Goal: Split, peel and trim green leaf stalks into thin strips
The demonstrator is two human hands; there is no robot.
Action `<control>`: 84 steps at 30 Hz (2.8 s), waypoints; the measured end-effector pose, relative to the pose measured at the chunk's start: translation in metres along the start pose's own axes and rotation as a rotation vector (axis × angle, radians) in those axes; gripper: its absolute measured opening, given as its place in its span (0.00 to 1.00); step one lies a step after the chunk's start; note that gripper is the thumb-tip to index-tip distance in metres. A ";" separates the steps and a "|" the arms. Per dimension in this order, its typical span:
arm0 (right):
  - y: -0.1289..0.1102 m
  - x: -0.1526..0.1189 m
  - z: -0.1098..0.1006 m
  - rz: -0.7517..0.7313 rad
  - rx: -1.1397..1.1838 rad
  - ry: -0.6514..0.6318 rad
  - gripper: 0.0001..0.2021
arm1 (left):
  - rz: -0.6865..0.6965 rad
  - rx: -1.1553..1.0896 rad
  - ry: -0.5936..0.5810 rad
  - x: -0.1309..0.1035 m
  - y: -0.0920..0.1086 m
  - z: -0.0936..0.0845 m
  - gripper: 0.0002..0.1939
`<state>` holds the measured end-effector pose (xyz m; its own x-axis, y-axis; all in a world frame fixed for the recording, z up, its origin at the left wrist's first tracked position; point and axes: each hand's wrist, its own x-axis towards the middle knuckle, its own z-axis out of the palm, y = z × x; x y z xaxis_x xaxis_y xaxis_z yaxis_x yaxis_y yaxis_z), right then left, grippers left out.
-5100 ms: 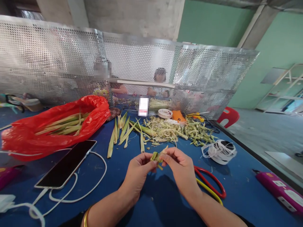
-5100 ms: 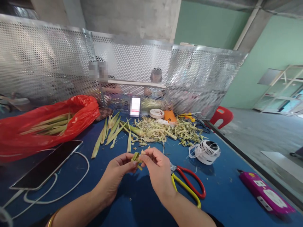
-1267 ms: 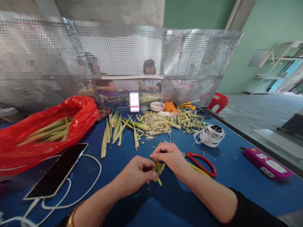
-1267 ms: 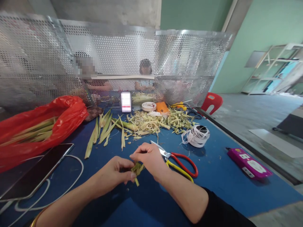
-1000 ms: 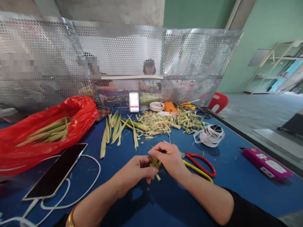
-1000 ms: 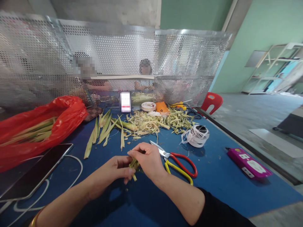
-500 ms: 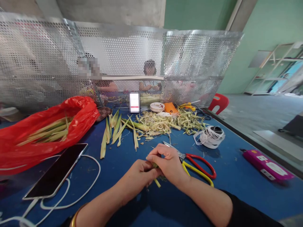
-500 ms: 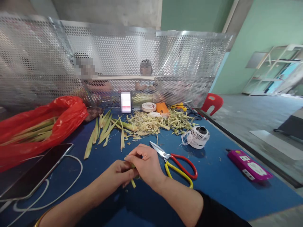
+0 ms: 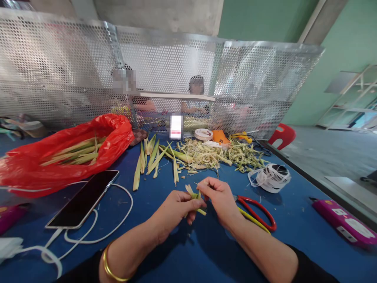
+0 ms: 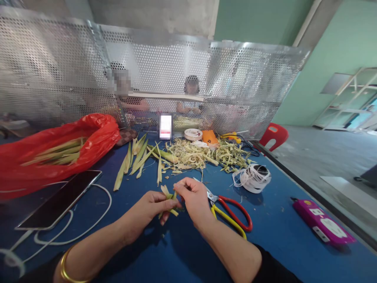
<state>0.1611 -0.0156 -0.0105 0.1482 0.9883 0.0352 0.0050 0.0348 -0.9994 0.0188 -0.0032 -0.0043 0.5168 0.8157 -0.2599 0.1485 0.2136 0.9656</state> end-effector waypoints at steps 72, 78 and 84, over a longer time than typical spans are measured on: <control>-0.008 0.000 -0.010 -0.185 -0.257 -0.064 0.04 | -0.042 -0.201 0.032 0.000 0.015 -0.014 0.11; -0.004 0.001 -0.003 0.088 0.076 -0.123 0.10 | -0.032 -0.238 0.008 -0.001 0.013 -0.012 0.20; 0.003 0.002 -0.003 0.124 0.017 -0.161 0.11 | -0.016 -0.230 0.072 0.000 0.011 -0.011 0.16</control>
<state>0.1640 -0.0135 -0.0136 -0.0131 0.9961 -0.0872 -0.0202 -0.0875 -0.9960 0.0110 0.0056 0.0065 0.4529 0.8458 -0.2820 -0.0439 0.3371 0.9404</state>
